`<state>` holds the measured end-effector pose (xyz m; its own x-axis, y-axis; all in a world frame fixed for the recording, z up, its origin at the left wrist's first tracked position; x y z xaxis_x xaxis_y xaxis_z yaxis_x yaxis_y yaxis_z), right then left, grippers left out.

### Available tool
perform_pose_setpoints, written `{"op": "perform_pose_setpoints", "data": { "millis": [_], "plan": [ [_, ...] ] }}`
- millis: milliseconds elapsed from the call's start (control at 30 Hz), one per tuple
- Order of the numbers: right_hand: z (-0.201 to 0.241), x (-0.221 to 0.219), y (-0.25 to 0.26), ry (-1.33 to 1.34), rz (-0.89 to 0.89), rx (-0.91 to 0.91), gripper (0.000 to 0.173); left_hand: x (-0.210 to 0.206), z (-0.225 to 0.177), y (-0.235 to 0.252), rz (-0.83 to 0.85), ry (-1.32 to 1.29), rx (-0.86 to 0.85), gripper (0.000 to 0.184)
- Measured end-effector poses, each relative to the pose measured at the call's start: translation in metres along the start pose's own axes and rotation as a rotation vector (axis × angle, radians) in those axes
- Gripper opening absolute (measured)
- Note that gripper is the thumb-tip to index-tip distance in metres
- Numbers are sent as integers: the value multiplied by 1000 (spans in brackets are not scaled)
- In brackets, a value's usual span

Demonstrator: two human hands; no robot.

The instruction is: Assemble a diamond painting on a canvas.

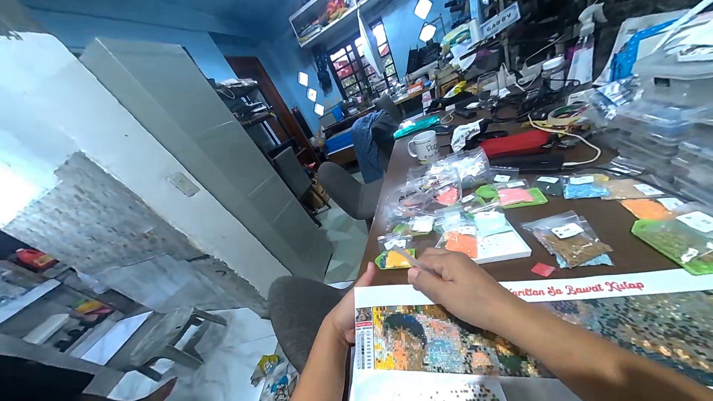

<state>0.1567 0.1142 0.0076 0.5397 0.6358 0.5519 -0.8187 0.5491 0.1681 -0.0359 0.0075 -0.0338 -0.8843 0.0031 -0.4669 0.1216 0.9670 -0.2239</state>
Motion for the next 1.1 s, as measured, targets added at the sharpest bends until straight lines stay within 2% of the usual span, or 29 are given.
{"op": "perform_pose_setpoints", "data": {
  "millis": [133, 233, 400, 500, 733, 933, 1033, 1100],
  "plan": [
    [5, 1, -2, 94, 82, -8, 32, 2, -1, -1, -9, 24, 10, 82],
    [4, 2, -3, 83, 122, 15, 34, 4, -1, -1, 63, 43, 12, 77],
    [9, 1, -7, 167, 407, 96, 32, -1, -3, -3, 30, 107, 13, 67],
    [14, -2, -11, 82, 490, 167, 31, -2, -1, -2, 11, 85, 20, 64],
    [13, -13, -15, -44, 518, 310, 34, -4, 1, -4, -79, 73, 36, 62],
    [11, -18, -18, 2, 547, 390, 31, -12, 1, -5, -133, 60, 44, 57],
    [11, -25, -20, 4, 591, 428, 31, -12, 1, -5, -121, 82, 37, 52],
    [14, -28, -21, -19, 628, 424, 32, -9, -2, -4, -73, 78, 38, 55]
  ]
}}
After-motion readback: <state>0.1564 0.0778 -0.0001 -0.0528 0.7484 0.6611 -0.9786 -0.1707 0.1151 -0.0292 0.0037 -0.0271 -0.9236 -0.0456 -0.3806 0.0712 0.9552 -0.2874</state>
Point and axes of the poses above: each hand's wrist, its own y-axis towards the middle knuckle, its own x-axis out of the back of the hand, z = x × y, the point moved 2 cm from there along y, towards the middle knuckle, and after that the axes turned 7 degrees about -y, right-handed, at the moved point
